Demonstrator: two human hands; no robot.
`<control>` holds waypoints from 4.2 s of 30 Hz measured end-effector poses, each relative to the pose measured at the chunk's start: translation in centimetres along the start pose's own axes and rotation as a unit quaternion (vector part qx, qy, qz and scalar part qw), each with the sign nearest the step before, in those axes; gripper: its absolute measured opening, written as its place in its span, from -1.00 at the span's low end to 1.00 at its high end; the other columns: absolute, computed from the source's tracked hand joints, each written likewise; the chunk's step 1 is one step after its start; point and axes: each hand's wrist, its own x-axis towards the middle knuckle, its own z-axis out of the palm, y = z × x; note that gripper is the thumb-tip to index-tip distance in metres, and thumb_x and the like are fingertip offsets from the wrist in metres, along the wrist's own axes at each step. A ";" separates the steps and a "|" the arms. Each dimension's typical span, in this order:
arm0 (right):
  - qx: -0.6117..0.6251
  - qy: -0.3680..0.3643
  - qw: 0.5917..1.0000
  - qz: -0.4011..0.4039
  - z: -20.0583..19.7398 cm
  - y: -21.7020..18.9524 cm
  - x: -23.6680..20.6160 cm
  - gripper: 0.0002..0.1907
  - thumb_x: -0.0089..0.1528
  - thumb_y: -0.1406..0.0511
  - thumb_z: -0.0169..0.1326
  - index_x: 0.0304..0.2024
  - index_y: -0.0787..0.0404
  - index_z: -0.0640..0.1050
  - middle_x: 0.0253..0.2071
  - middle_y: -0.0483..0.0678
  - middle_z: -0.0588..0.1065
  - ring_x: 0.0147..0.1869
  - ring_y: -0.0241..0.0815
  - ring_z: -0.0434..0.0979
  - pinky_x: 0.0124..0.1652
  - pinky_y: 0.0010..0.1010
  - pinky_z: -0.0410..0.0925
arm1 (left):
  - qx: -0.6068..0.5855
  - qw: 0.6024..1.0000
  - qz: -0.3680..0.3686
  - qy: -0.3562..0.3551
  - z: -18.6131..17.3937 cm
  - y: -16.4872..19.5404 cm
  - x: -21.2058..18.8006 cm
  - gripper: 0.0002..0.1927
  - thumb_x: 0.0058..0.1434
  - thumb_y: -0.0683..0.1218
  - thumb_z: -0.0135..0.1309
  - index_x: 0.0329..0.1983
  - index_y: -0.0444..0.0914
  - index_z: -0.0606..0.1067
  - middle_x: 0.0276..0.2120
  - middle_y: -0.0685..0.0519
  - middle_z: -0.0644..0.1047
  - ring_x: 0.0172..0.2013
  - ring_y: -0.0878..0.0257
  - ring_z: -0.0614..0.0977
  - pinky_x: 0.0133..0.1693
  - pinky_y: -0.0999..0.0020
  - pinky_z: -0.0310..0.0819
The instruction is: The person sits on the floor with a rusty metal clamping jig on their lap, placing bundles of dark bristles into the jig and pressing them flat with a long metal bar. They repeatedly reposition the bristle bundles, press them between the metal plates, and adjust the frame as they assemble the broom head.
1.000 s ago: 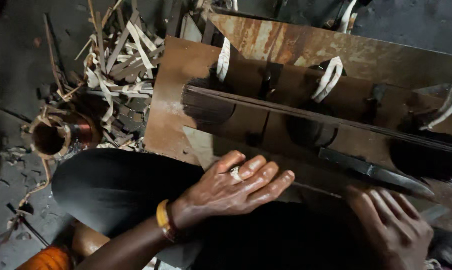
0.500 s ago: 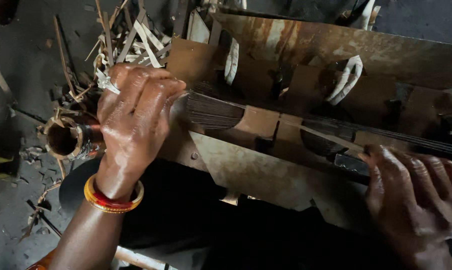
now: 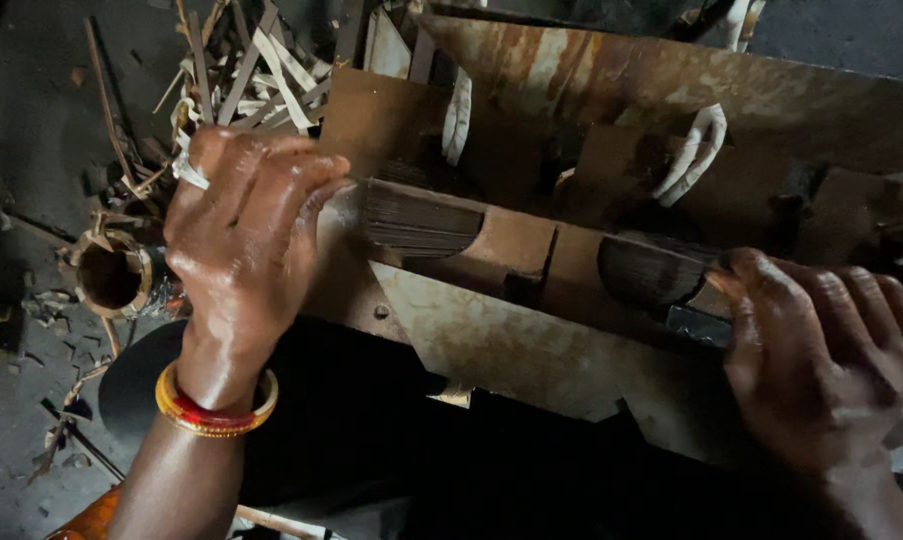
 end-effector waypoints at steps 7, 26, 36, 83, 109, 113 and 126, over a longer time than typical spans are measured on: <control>0.007 -0.003 1.000 0.020 -0.5 -0.6 0.9 -0.60 0.35 0.38 0.18 0.26 0.19 0.56 0.05 -0.01 0.59 0.07 -0.07 0.61 0.19 -0.28 0.41 | -0.018 1.000 -0.002 -0.011 -0.1 -0.2 -0.1 -0.79 0.23 -0.37 0.34 -0.15 -0.33 0.58 -0.18 -0.05 0.58 -0.08 0.07 0.61 -0.09 0.25 0.53; 0.038 0.002 0.999 -0.007 -0.1 -0.4 0.9 -0.55 0.30 0.37 0.15 0.26 0.19 0.56 -0.03 0.05 0.58 -0.02 -0.04 0.59 0.03 -0.27 0.42 | 0.033 0.999 0.035 0.012 -0.1 -0.9 -0.5 -0.88 0.34 -0.31 0.36 -0.18 -0.31 0.61 -0.21 -0.04 0.61 -0.08 0.09 0.65 -0.13 0.28 0.55; 0.050 0.038 0.998 -0.006 -0.1 -1.2 1.7 -0.63 0.29 0.37 0.21 0.17 0.22 0.59 -0.12 0.06 0.59 -0.15 -0.02 0.58 -0.11 -0.22 0.41 | 0.095 0.992 0.076 0.014 0.2 -2.0 -0.7 -0.94 0.49 -0.17 0.25 -0.15 -0.15 0.63 -0.16 0.13 0.64 -0.04 0.24 0.61 0.15 0.21 0.39; 0.099 0.119 0.988 -0.012 -4.0 -2.8 3.9 -0.63 0.34 0.45 0.20 0.20 0.17 0.62 -0.13 0.02 0.50 -0.10 -0.02 0.51 -0.07 -0.18 0.34 | 0.050 0.997 0.046 0.031 0.4 -1.7 -4.0 -0.74 0.24 -0.33 0.27 -0.06 -0.19 0.68 -0.13 0.09 0.57 -0.06 0.23 0.55 0.00 0.31 0.34; 0.155 0.119 0.979 0.055 -1.4 -0.5 1.5 -0.50 0.22 0.45 0.34 0.21 0.09 0.62 -0.07 0.02 0.46 -0.01 0.01 0.47 -0.01 -0.20 0.33 | 0.075 0.997 0.032 0.002 2.8 0.7 -3.8 -0.75 0.28 -0.40 0.41 -0.10 -0.22 0.70 -0.25 0.06 0.56 -0.13 0.22 0.56 -0.07 0.33 0.44; 0.145 0.118 0.980 0.066 -1.7 -0.9 1.5 -0.47 0.20 0.47 0.34 0.23 0.10 0.63 -0.08 0.04 0.45 -0.03 0.00 0.45 -0.02 -0.21 0.34 | 0.054 0.998 0.011 0.000 3.0 0.2 -4.8 -0.69 0.27 -0.38 0.28 -0.01 -0.16 0.68 -0.17 0.13 0.57 -0.05 0.24 0.51 0.02 0.39 0.33; 0.152 0.136 0.977 0.065 -2.0 -1.5 1.5 -0.54 0.23 0.46 0.36 0.18 0.12 0.63 -0.06 0.02 0.45 -0.04 -0.01 0.46 -0.07 -0.22 0.31 | 0.053 0.998 0.018 0.015 3.7 -1.0 -6.2 -0.85 0.36 -0.24 0.21 -0.05 -0.17 0.62 -0.17 0.18 0.51 -0.03 0.28 0.48 0.22 0.30 0.23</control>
